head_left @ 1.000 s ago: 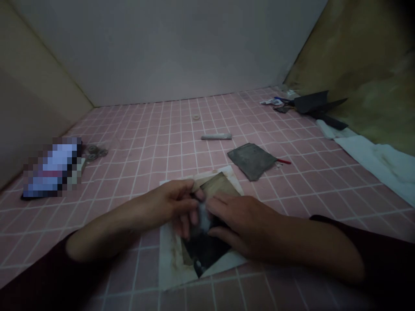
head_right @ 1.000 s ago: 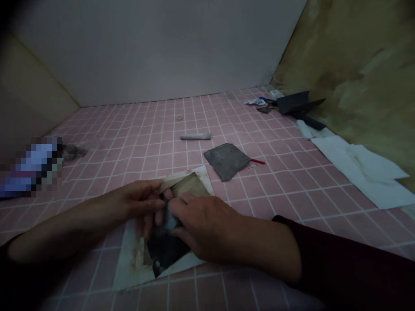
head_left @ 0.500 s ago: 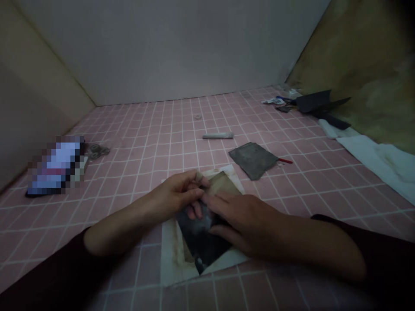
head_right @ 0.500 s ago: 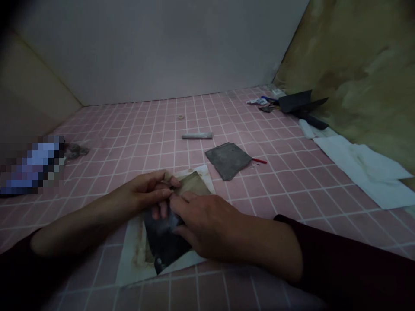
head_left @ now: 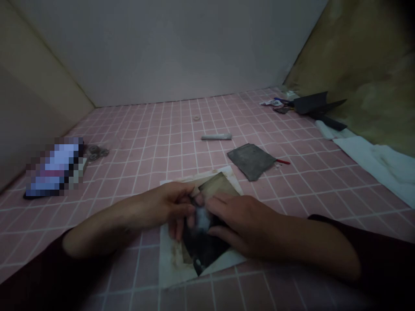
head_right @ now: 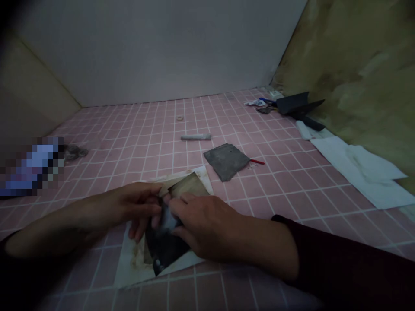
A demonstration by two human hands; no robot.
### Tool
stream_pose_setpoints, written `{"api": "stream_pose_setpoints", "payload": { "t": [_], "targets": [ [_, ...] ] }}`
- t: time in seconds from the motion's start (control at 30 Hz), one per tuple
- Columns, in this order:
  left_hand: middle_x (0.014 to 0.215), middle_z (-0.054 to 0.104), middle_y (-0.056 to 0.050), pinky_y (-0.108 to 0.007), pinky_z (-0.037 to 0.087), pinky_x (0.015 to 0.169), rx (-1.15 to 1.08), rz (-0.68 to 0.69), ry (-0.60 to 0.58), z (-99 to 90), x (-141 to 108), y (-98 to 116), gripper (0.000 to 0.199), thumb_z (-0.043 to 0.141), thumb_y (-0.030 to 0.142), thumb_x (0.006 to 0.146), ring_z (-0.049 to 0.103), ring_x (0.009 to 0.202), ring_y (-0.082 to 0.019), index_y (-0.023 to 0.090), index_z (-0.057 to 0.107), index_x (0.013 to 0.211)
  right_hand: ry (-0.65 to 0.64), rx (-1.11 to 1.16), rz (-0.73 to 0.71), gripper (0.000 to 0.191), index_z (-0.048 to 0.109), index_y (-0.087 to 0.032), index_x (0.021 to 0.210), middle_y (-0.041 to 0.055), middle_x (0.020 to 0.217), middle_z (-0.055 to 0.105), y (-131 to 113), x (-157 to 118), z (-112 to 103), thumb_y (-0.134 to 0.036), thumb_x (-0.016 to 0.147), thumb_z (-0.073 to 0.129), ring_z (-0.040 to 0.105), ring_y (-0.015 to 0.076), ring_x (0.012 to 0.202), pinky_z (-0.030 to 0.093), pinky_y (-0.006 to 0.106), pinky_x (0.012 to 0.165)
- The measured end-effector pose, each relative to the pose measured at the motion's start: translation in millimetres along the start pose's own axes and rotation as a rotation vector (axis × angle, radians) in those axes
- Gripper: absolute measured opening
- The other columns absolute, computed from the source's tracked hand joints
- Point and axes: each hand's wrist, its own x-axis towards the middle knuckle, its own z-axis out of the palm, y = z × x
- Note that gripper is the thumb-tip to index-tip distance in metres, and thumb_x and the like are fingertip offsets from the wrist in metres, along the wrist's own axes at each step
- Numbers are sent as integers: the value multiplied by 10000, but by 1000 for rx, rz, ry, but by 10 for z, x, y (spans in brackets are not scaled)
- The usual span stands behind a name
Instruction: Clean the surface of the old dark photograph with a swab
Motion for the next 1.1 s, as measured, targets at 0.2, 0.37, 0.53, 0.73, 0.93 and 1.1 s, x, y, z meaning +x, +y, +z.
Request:
{"api": "stream_pose_setpoints", "payload": {
  "t": [0.2, 0.37, 0.53, 0.73, 0.93, 1.1],
  "targets": [
    [679, 604, 48, -177, 490, 512, -65, 213, 168, -13, 84, -55, 290, 573, 265, 885, 639, 597, -106, 186, 451, 1136, 2, -11, 11, 320, 530, -148, 1194, 97, 1043, 634, 0, 4, 8, -236, 888, 566, 594, 217, 845, 469, 361, 710],
    [758, 651, 18, -185, 459, 424, -7, 21, -4, -19, 11, -34, 227, 573, 308, 891, 593, 456, -87, 185, 458, 1044, -8, -23, 16, 172, 586, -141, 1019, 85, 962, 627, 0, -7, 6, -258, 895, 560, 576, 197, 763, 458, 343, 660],
    [682, 625, 47, -152, 471, 467, -52, 186, 194, -6, 84, -45, 255, 548, 272, 911, 609, 519, -81, 205, 437, 1130, -11, -6, 27, 300, 538, -145, 1169, 100, 1040, 635, -2, 3, 3, -239, 886, 568, 601, 222, 852, 469, 363, 717],
    [726, 643, 25, -166, 435, 392, 2, 15, 54, -27, 23, -13, 232, 566, 322, 892, 568, 420, -76, 188, 449, 1042, -1, -43, 14, 174, 583, -144, 1022, 85, 963, 628, -6, 8, 5, -254, 887, 564, 572, 192, 754, 434, 324, 639],
    [725, 630, 29, -176, 489, 487, -54, 163, 205, 11, 85, -26, 298, 563, 282, 890, 646, 601, -115, 199, 435, 1147, 3, -22, 18, 347, 516, -155, 1212, 89, 1031, 644, -10, 3, 3, -236, 879, 576, 595, 213, 832, 453, 340, 694],
    [741, 633, 25, -183, 469, 440, 18, 18, 63, -5, 7, 18, 225, 544, 313, 902, 601, 472, -90, 184, 451, 1061, -13, -33, 23, 213, 570, -141, 1068, 96, 1008, 634, -12, -6, -1, -261, 893, 560, 593, 209, 793, 464, 345, 672]
  ]
}}
